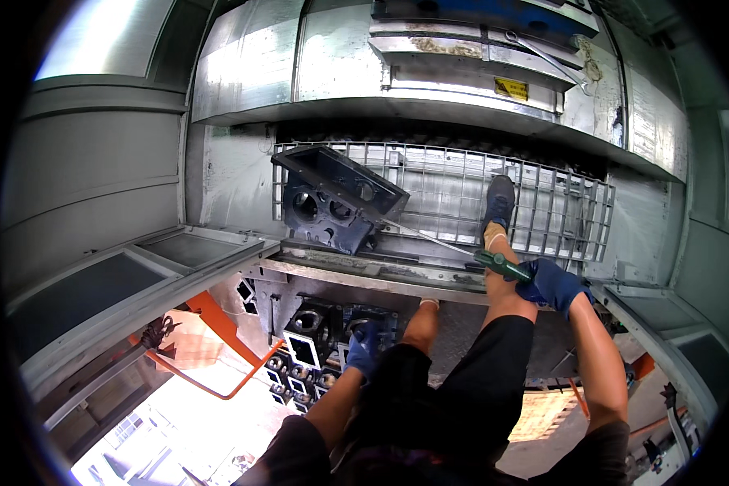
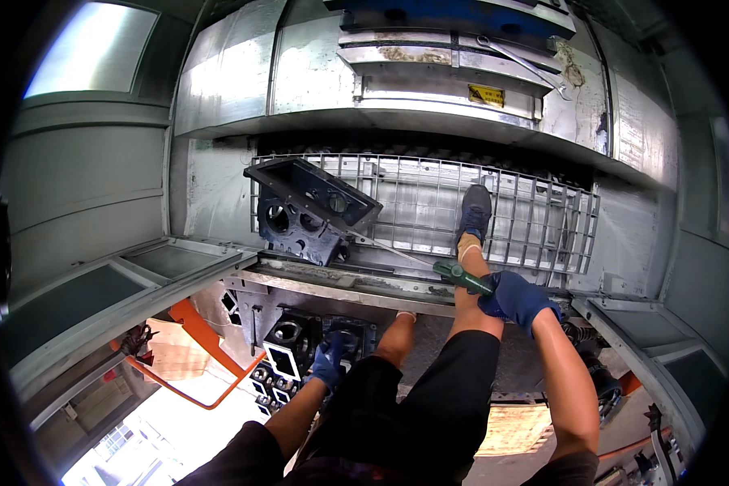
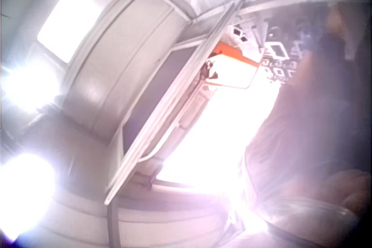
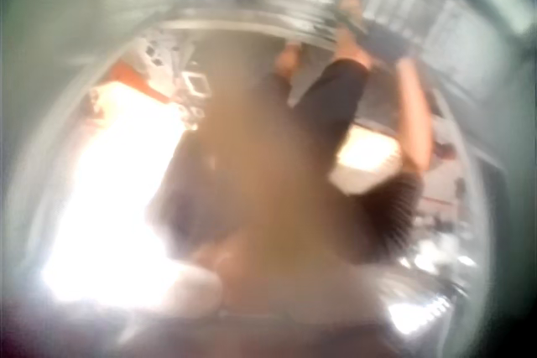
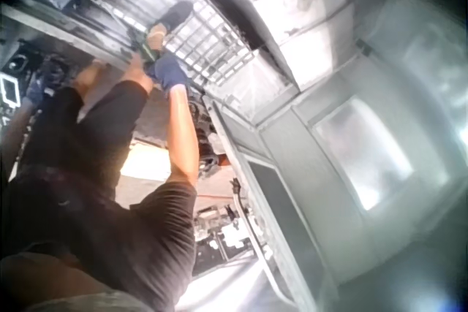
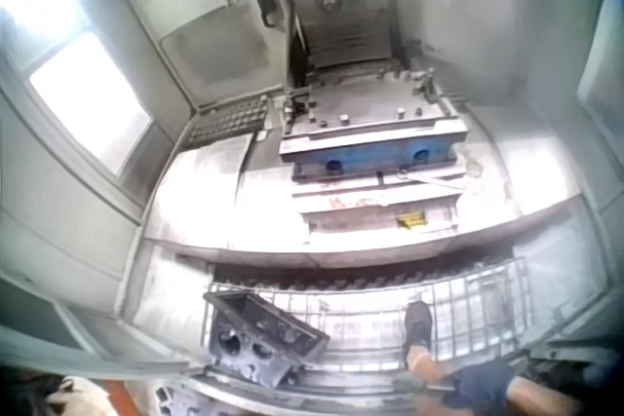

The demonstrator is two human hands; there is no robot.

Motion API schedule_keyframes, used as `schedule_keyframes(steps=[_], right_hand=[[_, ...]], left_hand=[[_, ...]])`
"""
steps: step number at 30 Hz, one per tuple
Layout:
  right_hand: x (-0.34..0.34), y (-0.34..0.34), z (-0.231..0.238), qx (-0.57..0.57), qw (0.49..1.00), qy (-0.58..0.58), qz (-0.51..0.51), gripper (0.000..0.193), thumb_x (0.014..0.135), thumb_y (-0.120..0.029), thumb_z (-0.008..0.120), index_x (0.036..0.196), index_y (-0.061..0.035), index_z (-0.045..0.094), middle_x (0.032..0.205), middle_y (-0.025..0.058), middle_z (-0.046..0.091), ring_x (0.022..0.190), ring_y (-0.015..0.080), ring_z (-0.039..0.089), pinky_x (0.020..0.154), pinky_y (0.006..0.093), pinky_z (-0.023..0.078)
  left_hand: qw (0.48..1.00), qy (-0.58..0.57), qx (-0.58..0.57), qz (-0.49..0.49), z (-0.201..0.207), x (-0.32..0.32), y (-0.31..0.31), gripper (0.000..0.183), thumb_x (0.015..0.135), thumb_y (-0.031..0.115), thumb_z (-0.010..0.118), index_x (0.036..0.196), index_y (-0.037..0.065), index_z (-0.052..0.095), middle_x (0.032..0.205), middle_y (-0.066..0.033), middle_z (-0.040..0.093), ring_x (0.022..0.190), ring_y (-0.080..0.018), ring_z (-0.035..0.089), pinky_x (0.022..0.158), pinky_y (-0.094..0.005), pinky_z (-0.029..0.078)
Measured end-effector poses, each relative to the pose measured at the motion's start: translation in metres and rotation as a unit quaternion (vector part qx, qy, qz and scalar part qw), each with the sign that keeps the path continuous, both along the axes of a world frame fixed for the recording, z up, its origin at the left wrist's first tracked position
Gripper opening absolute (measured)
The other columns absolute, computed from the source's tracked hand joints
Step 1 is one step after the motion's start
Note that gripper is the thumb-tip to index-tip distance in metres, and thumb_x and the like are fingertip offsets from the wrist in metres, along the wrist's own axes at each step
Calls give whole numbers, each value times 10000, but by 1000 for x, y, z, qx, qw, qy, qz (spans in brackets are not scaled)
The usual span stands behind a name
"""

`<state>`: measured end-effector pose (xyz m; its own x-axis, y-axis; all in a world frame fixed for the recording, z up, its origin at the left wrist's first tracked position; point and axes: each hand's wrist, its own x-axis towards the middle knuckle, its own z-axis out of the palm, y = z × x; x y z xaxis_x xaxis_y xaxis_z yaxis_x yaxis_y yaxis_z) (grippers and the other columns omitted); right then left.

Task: The person uses an air hose to clean a metal casting, then lifts the part and places it into a CNC machine, where they secure it with a wrench.

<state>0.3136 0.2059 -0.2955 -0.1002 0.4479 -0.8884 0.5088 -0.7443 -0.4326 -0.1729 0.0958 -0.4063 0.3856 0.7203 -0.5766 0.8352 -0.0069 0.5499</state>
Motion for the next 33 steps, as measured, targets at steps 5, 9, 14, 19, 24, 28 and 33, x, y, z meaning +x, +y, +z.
schedule_keyframes(steps=[5, 9, 14, 19, 24, 28, 33], right_hand=[[-4, -2, 3, 19, 1000, 13, -11, 286, 715, -170, 638, 988, -131, 715, 664, 110, 630, 557, 170, 572, 581, 313, 479], [4, -6, -14, 51, 997, -20, 47, 282, 711, -167, 634, 979, -132, 716, 675, 125, 639, 577, 183, 600, 589, 318, 486], [9, -19, -21, 65, 998, -11, -1, 278, 707, -150, 636, 972, -127, 718, 661, 132, 632, 567, 182, 601, 577, 324, 485], [1, -11, -9, 30, 999, -20, -15, 272, 712, -148, 638, 970, -110, 715, 640, 115, 617, 533, 169, 572, 551, 321, 473], [-2, 12, -2, -35, 999, -9, -8, 260, 714, -137, 649, 961, -86, 713, 663, 106, 636, 572, 154, 584, 569, 311, 474], [28, 35, -20, 40, 993, 19, 106, 270, 725, -165, 693, 983, -86, 711, 733, 78, 674, 678, 158, 626, 656, 315, 491], [37, 130, 5, -37, 976, 1, 214, 215, 749, -283, 696, 838, -88, 720, 629, 34, 632, 452, 112, 507, 410, 268, 403]], left_hand=[[986, -35, -74, 145, -44, -25, -23, 376, 944, 255, 534, 1268, 67, 496, 1154, -69, 594, 1011, -154, 585, 849, -298, 481], [980, -49, -69, 178, -45, -18, -27, 350, 953, 275, 521, 1212, 40, 518, 1097, -62, 624, 980, -147, 597, 841, -309, 485], [964, -103, -132, 204, -22, 0, -2, 411, 921, 359, 543, 1209, 67, 512, 1062, -88, 611, 960, -178, 579, 835, -317, 464], [900, -133, -233, 344, -34, -8, -6, 328, 947, 262, 512, 1222, 83, 489, 1063, -44, 637, 967, -149, 605, 875, -306, 464], [879, -94, -263, 387, -64, -29, -18, 417, 952, 306, 530, 1297, 97, 423, 1087, -56, 622, 971, -149, 598, 851, -294, 469], [917, -61, -218, 330, -59, -19, -16, 499, 905, 306, 572, 1323, 89, 403, 1137, -88, 580, 995, -174, 573, 856, -309, 459], [969, -88, -46, 226, -51, -21, -34, 285, 942, 206, 522, 1207, 101, 532, 1025, -53, 643, 950, -191, 612, 830, -309, 489]])
